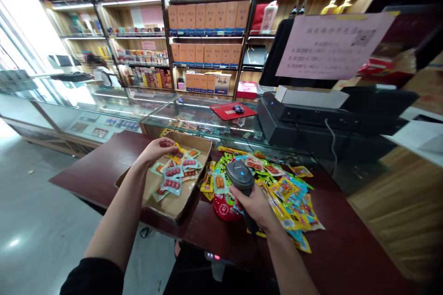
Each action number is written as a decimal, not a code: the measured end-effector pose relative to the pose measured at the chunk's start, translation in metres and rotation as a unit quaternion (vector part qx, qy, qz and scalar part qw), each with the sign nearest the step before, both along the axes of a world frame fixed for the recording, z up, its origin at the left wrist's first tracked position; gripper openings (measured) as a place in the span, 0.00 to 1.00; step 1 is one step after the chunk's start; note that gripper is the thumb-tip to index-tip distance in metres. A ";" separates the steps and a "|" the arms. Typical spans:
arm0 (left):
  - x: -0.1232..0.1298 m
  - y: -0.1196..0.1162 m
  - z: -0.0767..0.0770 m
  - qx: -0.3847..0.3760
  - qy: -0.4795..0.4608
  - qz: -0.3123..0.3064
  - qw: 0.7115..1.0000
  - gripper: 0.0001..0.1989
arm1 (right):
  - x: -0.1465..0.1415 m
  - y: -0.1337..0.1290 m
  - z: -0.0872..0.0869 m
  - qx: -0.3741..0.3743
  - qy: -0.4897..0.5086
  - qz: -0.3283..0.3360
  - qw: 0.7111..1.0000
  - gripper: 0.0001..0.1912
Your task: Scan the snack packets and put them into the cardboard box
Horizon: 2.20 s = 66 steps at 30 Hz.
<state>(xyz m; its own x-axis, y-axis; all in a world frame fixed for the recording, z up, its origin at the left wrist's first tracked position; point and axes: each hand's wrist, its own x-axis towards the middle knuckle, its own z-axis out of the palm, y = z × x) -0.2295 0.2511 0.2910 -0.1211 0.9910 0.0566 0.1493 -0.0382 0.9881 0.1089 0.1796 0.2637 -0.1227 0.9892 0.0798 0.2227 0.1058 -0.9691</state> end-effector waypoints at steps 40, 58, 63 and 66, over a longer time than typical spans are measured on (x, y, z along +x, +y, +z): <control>0.202 0.041 -0.075 0.087 0.390 -0.547 0.736 0.37 | 0.087 -0.016 -0.018 -0.097 0.044 -0.105 0.989 0.16; 0.194 0.062 -0.075 -0.085 0.005 -0.247 0.965 0.17 | 0.077 -0.019 -0.015 -0.083 0.037 -0.090 0.992 0.14; 0.192 0.064 -0.071 -0.152 -0.108 -0.234 0.954 0.24 | 0.071 -0.018 -0.018 -0.077 0.016 -0.080 0.994 0.14; 0.192 0.065 -0.074 -0.128 -0.123 -0.229 0.957 0.29 | 0.066 -0.017 -0.025 -0.065 0.027 -0.070 0.995 0.12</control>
<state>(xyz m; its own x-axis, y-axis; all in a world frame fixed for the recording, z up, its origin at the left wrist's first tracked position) -0.0372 0.3158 0.2173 0.3513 0.9207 -0.1701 -0.0634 0.2047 0.9768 0.1750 0.1628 0.2389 0.0181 0.9987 -0.0477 0.1740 -0.0501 -0.9835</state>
